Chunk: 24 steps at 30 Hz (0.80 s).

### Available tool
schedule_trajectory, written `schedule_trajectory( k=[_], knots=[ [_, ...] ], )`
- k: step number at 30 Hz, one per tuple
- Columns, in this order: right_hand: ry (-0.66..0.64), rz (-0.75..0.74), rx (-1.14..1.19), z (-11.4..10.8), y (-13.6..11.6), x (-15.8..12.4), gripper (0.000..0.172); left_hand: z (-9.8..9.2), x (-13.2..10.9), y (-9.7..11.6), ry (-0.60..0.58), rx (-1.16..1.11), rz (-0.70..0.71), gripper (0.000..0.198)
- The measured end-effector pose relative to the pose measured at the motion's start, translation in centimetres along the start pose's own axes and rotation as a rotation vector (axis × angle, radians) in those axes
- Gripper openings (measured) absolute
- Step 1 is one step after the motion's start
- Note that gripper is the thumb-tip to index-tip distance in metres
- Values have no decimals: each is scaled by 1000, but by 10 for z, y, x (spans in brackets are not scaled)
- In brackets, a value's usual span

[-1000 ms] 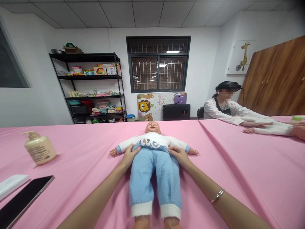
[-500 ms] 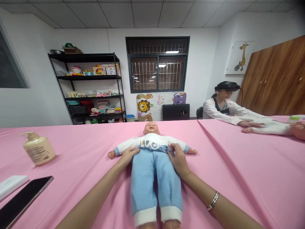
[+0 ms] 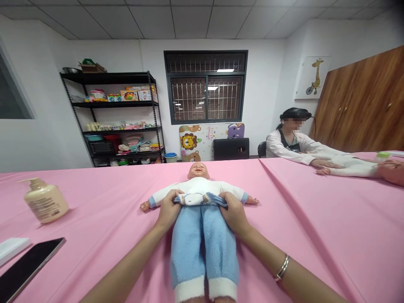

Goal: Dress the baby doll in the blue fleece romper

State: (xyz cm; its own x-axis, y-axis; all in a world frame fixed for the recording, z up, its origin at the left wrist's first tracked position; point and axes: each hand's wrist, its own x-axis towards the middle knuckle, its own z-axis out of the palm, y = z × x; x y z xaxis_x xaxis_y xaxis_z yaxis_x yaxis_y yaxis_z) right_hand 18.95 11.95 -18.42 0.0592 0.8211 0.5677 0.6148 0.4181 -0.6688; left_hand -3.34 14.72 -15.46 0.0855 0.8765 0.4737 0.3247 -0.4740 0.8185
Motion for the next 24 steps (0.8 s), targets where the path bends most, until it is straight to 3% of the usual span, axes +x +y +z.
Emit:
schedule_trajectory(
  k=[2,5,10,17,24],
  knots=[
    [48,41,41,0,-1,0,19,1,0,-3,18,7,-20,13],
    [78,163,100,-2,-1,1,19,0,2,-10,-20,42,-101,24],
    [-66,256,221,-1,2,4,32,-3,5,-15,-114,-36,-183,38],
    [-40,305,230,7,4,1,39,0,1,-15,0,-76,-245,38],
    [-22,316,253,13,6,-2,53,-4,1,-20,37,-26,-253,43]
  ],
)
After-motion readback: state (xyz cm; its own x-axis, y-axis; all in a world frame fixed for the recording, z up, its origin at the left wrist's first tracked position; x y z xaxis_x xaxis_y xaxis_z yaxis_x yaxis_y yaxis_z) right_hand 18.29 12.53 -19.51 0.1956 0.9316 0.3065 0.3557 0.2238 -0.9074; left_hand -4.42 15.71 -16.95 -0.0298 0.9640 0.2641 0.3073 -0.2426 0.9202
